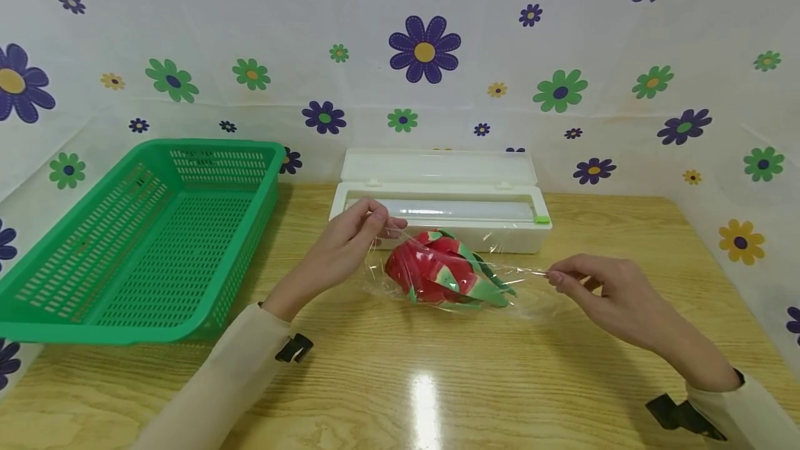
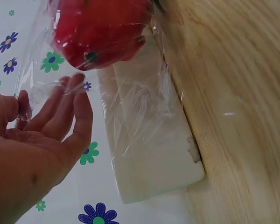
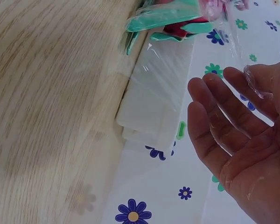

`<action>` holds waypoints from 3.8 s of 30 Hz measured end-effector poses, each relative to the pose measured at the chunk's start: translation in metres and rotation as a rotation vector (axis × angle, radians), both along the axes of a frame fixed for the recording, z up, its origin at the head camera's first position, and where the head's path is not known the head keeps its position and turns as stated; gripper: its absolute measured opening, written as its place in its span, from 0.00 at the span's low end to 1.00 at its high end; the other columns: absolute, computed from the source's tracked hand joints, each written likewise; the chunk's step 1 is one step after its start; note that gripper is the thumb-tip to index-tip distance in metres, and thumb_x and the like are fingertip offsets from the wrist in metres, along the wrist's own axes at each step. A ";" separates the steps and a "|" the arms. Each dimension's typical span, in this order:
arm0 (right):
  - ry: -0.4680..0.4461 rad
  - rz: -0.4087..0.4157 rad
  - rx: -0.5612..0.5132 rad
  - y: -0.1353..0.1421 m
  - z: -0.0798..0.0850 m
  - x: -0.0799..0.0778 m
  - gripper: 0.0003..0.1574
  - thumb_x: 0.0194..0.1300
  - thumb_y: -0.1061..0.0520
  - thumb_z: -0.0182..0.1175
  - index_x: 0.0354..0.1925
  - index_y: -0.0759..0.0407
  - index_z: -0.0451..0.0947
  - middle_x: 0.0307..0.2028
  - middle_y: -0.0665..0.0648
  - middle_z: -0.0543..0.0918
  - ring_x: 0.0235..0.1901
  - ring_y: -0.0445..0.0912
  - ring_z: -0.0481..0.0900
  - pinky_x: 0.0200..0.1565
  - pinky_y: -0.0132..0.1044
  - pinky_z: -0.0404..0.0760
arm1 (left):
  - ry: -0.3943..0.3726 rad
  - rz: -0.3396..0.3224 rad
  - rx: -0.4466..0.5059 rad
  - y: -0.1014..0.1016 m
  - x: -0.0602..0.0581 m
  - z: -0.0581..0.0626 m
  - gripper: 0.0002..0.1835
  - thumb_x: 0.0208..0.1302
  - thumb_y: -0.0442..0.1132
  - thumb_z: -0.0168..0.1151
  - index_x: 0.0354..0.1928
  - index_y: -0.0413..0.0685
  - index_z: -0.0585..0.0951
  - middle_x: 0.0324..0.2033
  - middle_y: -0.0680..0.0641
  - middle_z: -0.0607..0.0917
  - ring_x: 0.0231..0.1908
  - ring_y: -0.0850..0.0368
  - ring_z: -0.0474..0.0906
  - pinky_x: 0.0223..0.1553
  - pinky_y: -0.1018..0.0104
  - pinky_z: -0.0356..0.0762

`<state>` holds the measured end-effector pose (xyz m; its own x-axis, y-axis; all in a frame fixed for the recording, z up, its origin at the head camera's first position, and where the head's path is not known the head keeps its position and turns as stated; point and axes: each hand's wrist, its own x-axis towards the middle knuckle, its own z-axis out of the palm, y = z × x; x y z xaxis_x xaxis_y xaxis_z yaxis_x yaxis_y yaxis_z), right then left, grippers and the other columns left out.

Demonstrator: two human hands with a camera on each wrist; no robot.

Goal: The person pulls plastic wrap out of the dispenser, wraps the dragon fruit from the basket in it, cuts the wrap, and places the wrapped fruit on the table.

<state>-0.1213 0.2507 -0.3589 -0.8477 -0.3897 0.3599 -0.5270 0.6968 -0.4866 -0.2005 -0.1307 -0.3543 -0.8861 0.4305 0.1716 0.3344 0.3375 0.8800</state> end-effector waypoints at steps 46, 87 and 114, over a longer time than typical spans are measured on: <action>-0.049 0.039 0.007 0.002 -0.002 -0.002 0.09 0.70 0.64 0.63 0.42 0.52 0.87 0.36 0.47 0.91 0.32 0.31 0.81 0.33 0.30 0.82 | 0.075 0.271 -0.369 0.028 -0.011 -0.003 0.21 0.79 0.56 0.49 0.39 0.50 0.83 0.33 0.50 0.89 0.33 0.56 0.84 0.32 0.66 0.80; -0.126 -0.136 -0.327 -0.068 0.001 -0.037 0.12 0.79 0.59 0.52 0.46 0.65 0.80 0.41 0.63 0.89 0.41 0.46 0.91 0.43 0.33 0.88 | 0.270 -0.204 -0.290 0.042 0.022 0.003 0.05 0.76 0.38 0.58 0.40 0.46 0.75 0.37 0.48 0.86 0.37 0.59 0.81 0.28 0.73 0.73; 0.127 -0.278 -0.155 -0.109 -0.032 -0.047 0.09 0.68 0.62 0.67 0.35 0.63 0.75 0.30 0.58 0.73 0.29 0.46 0.73 0.29 0.32 0.78 | 0.208 0.004 -0.194 0.047 0.016 0.001 0.05 0.76 0.38 0.57 0.40 0.45 0.76 0.31 0.49 0.83 0.27 0.60 0.71 0.27 0.71 0.71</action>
<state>-0.1684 0.1418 -0.3911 -0.8586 -0.0825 0.5059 -0.3904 0.7449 -0.5411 -0.1847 -0.0841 -0.3531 -0.8424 0.4694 0.2648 0.4993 0.4950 0.7111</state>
